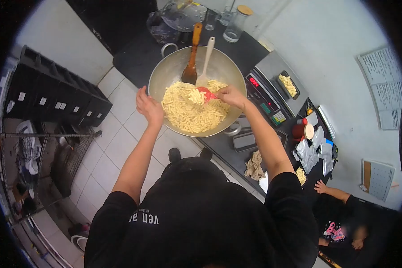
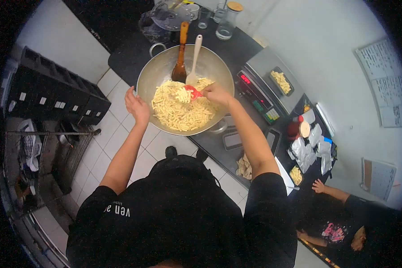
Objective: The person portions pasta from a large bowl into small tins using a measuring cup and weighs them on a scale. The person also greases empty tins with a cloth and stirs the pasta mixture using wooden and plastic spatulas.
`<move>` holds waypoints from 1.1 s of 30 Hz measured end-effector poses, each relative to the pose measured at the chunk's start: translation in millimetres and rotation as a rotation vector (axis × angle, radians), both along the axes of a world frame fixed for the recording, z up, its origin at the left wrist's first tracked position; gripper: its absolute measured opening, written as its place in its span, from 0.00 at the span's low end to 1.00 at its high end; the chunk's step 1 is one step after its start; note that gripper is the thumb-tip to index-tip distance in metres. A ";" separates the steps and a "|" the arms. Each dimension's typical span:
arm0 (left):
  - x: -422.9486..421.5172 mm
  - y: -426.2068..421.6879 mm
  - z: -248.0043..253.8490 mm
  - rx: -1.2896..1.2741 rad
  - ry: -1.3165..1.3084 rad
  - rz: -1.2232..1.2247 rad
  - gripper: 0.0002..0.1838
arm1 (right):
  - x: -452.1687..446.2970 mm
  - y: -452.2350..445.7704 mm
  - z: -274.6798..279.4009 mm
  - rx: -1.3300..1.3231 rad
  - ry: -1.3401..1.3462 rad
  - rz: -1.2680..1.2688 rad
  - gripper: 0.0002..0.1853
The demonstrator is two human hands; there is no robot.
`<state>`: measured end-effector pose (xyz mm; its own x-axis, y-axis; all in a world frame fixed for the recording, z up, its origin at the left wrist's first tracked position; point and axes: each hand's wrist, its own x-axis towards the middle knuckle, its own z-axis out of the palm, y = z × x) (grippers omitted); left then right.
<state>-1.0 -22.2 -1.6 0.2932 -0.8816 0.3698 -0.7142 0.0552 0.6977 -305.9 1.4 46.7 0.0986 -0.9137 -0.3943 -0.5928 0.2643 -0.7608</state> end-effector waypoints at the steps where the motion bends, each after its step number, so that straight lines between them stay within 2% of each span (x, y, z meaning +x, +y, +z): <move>1: -0.1 -0.1 -0.8 -0.005 -0.022 0.008 0.24 | -3.3 3.3 1.3 -0.031 -0.021 0.007 0.13; 6: 2.5 -0.6 -4.3 -0.031 -0.034 -0.029 0.24 | -21.3 22.2 7.1 -0.043 -0.108 -0.129 0.12; 8: 4.9 -1.2 -6.5 -0.047 -0.097 -0.006 0.23 | -33.9 28.2 7.9 0.023 -0.281 -0.156 0.11; 13: 5.9 -0.7 -9.0 -0.021 -0.179 0.010 0.23 | -72.3 70.3 66.1 0.034 -0.403 -0.292 0.12; 15: 6.0 -1.6 -10.5 -0.020 -0.211 0.021 0.22 | -98.9 90.2 94.8 -0.051 -0.267 -0.460 0.12; 16: 6.2 -1.5 -10.3 -0.010 -0.220 0.024 0.22 | -114.8 100.8 111.1 -0.084 -0.221 -0.467 0.13; 18: 7.4 -1.4 -11.2 -0.002 -0.228 0.024 0.22 | -175.3 110.0 82.4 -0.269 -0.151 -0.549 0.15; 19: 8.0 -1.5 -12.2 0.000 -0.223 0.023 0.22 | -184.8 121.3 110.8 -0.245 -0.030 -0.599 0.17; 22: 9.5 -3.0 -14.0 0.013 -0.233 0.023 0.22 | -251.8 133.9 88.4 -0.412 0.122 -0.735 0.20; 24: 6.8 -1.9 -12.2 0.023 -0.251 0.023 0.22 | -286.8 133.0 72.7 -0.383 0.353 -0.762 0.20; 25: 5.3 -0.9 -9.8 0.034 -0.268 0.040 0.22 | -298.0 130.3 63.5 -0.383 0.351 -0.764 0.20; 27: 5.3 -0.1 -9.3 0.043 -0.290 0.059 0.22 | -314.0 122.2 45.6 -0.469 0.672 -0.757 0.18; 28: 6.6 -0.6 -10.5 0.057 -0.305 0.068 0.21 | -319.8 116.2 37.9 -0.470 0.667 -0.756 0.18; 30: 7.0 -0.6 -13.1 0.068 -0.325 0.082 0.21 | -323.7 103.8 28.2 -0.554 0.841 -0.731 0.18; 33: 8.7 -1.0 -12.7 0.049 -0.359 0.086 0.22 | -321.1 88.7 26.7 -0.512 0.861 -0.704 0.16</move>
<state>7.8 -23.2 -14.3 0.2265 -0.8787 0.4203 -0.9146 -0.0434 0.4020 -626.9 90.1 73.3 -0.5954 -0.7310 0.3335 -0.8020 0.5160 -0.3009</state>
